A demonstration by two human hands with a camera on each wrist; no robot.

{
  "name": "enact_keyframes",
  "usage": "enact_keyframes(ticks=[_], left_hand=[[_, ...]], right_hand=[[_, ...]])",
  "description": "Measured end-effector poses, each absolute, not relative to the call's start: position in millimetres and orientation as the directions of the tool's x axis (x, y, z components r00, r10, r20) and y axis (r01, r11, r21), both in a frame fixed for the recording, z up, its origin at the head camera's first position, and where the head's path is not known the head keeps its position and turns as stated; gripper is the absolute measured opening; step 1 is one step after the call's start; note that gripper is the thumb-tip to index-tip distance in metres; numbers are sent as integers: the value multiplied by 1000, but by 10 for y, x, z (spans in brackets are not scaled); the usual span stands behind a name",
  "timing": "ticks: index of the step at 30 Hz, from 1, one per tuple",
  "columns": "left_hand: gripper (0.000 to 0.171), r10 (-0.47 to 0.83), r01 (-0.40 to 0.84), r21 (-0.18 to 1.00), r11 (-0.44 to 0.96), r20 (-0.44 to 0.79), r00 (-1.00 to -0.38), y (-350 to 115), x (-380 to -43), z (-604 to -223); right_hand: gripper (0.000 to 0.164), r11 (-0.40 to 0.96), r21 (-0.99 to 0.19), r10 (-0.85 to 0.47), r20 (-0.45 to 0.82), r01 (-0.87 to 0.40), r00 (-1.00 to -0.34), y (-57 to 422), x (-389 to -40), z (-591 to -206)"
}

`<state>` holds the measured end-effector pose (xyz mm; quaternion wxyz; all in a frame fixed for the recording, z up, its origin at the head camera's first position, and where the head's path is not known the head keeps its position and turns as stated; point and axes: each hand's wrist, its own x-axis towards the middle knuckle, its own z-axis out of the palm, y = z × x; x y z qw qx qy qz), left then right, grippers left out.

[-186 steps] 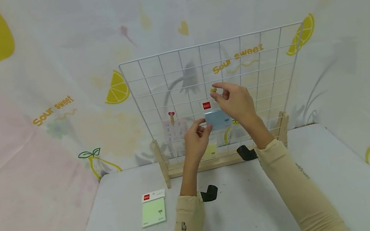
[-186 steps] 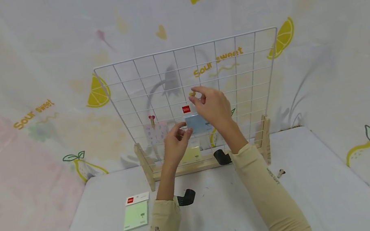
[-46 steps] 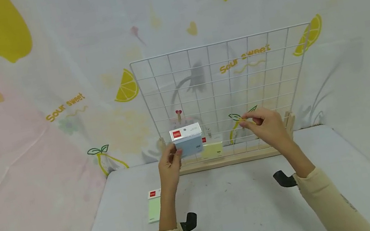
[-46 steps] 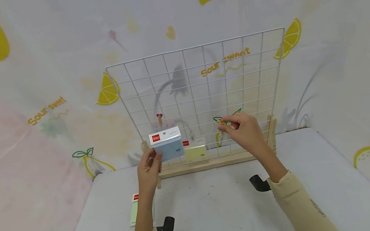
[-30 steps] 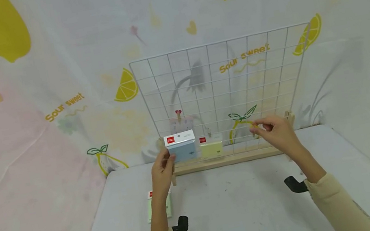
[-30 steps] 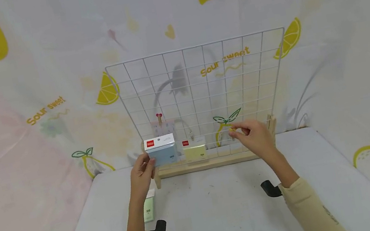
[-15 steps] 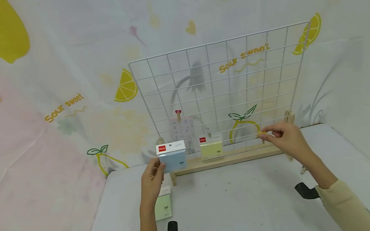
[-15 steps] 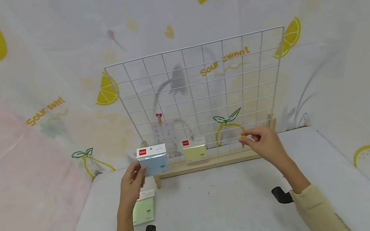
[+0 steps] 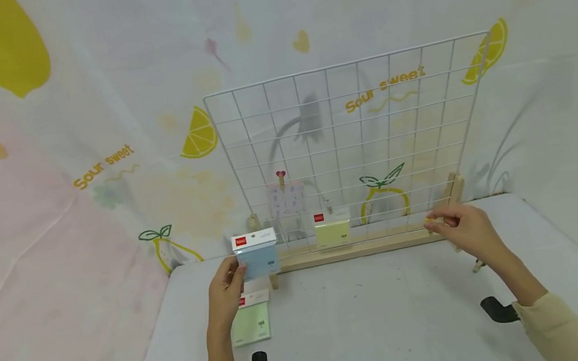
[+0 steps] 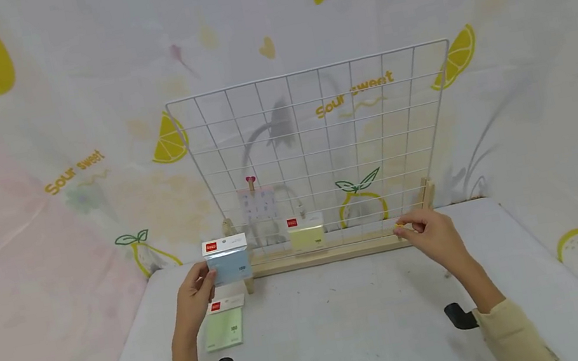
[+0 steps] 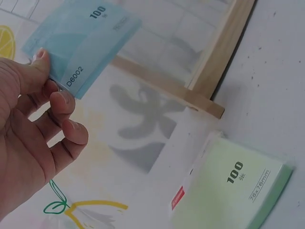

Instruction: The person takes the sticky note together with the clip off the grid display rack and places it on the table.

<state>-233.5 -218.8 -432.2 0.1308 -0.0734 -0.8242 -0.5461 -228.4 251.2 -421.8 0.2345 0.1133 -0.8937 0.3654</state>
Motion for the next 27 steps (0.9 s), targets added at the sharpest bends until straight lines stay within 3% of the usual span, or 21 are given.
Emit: enact_keyframes(ticks=[7, 27], left_hand=[[20, -65, 225, 882, 413, 275, -959, -2370, -2486, -4623], [17, -158, 115, 849, 516, 226, -961, -2657, -2421, -4774]], right_hand=[[19, 782, -530, -22, 504, -329, -863, 2609, -2206, -4291], [26, 848, -497, 15, 375, -187, -927, 2927, -2162, -4590]])
